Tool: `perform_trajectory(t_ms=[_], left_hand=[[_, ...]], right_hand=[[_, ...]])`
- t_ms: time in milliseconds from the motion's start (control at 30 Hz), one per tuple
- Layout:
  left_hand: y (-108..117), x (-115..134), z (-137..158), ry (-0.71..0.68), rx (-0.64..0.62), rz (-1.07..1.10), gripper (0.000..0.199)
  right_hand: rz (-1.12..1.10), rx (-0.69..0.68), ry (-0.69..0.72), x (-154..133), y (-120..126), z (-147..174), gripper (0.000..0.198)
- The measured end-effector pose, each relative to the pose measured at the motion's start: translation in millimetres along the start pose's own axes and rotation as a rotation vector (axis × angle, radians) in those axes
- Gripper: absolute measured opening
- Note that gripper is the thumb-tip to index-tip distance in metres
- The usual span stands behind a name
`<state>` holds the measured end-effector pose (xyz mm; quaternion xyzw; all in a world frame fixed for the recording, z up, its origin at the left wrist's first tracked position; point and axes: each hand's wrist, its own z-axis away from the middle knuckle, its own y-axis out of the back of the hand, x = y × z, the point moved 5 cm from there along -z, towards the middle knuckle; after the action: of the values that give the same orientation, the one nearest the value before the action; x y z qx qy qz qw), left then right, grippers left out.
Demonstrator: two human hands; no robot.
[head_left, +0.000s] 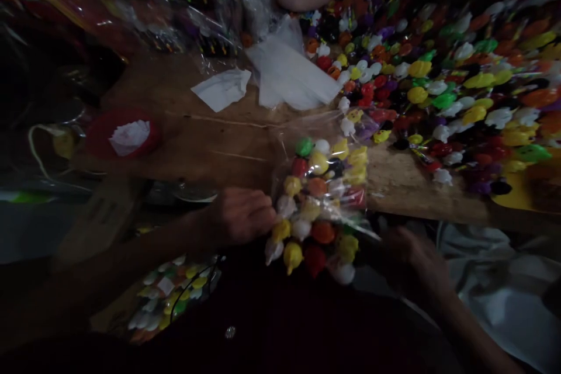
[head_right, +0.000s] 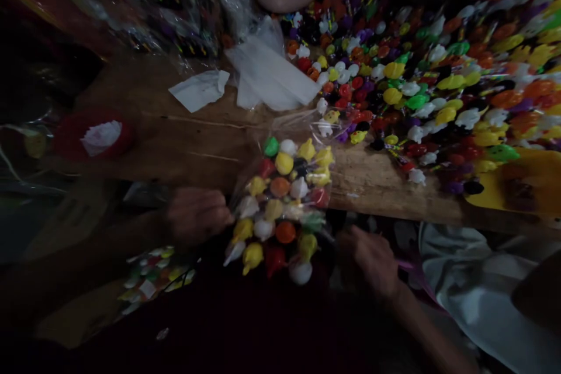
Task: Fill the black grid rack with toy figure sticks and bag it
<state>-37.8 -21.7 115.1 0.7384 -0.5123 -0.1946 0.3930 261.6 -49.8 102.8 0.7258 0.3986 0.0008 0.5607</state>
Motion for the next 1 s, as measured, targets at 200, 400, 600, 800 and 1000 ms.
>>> perform_trajectory(t_ms=[200,400,600,800,1000], left_hand=[[-7,-4,3,0.02,-0.086,0.036,0.021],[-18,6,21,0.238,-0.001,0.19,0.02],[-41,-16,68,0.708,-0.033,0.307,0.026],[-86,-18,92,0.585,-0.088,0.288,0.052],[-102,-13,88,0.423,-0.039,0.229,0.054]], right_hand=[[0.065,0.028,0.08,-5,-12,11,0.017],[-0.039,-0.095,-0.186,-4,-36,50,0.022],[-0.165,-0.178,-0.297,16,-81,58,0.061],[-0.099,-0.089,-0.36,22,-105,59,0.033],[-0.053,-0.003,-0.345,14,-101,63,0.02]])
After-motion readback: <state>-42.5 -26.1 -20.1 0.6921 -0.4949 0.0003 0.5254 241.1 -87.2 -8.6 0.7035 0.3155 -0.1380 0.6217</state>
